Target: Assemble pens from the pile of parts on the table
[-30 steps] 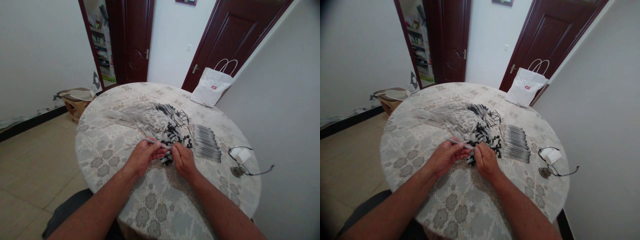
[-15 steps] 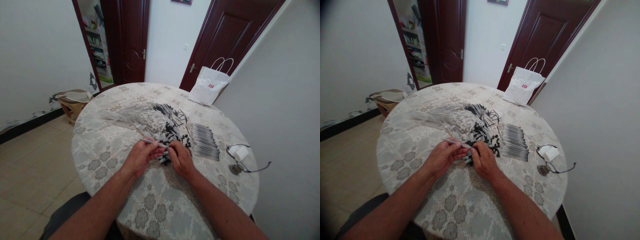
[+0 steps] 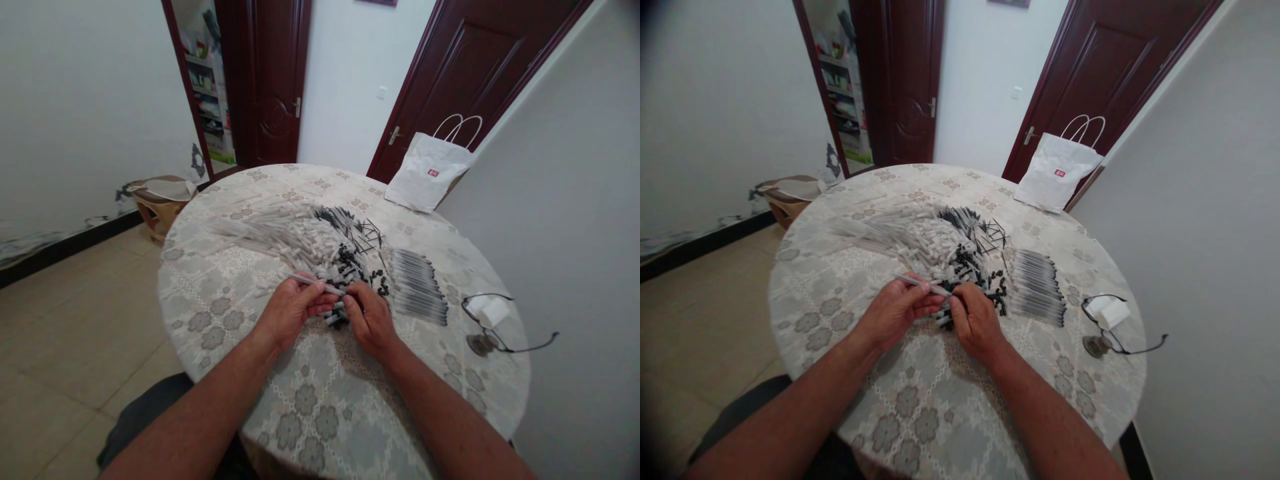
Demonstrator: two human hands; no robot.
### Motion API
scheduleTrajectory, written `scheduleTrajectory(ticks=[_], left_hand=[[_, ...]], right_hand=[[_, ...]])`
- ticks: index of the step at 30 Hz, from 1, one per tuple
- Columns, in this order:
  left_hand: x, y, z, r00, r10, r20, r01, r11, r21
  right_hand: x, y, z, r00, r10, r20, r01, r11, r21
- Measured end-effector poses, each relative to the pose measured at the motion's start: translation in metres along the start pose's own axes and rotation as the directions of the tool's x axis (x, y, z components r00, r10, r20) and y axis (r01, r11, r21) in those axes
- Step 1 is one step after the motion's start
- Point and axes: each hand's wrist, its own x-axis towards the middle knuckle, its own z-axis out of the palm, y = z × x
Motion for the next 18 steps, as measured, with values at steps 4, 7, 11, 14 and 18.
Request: scheduleTrajectory(ticks=[4,7,11,14,18], left_hand=[[-0.0006,-0.0018,0.0008,1.000,0.003,-0.008,-0.004,1.000,-0.010],[-0.0009,-0.0023,0.0010,1.000,0.012,-0.004,-0.012,1.000,-0.003],[-0.0023,-0.0025,0.0020,1.000,0.021,-0.021,-0.021,1.000,0.016],[-0.0034,-0.0020,0.0030,0.999,0.033,-0.029,-0.032,0.999,0.034],[-0.0039,0.0006,0.0041,0.999,0.045,-0.025,-0.043,0.996,0.074]], right_hand=[[-0.0007,-0.0015,0.0008,0.999,0.042,0.012,-0.043,0.999,0.015],[-0.0016,-0.0026,0.0019,0.990,0.131,0.049,-0.135,0.988,0.079],[-0.0029,-0.0024,0.0033,0.976,0.199,0.091,-0.212,0.965,0.156],[-0.0036,-0.0012,0.0032,0.977,0.196,0.084,-0.208,0.962,0.174],[-0.0033,-0.0015,0.0026,0.978,0.197,0.072,-0.207,0.965,0.163]])
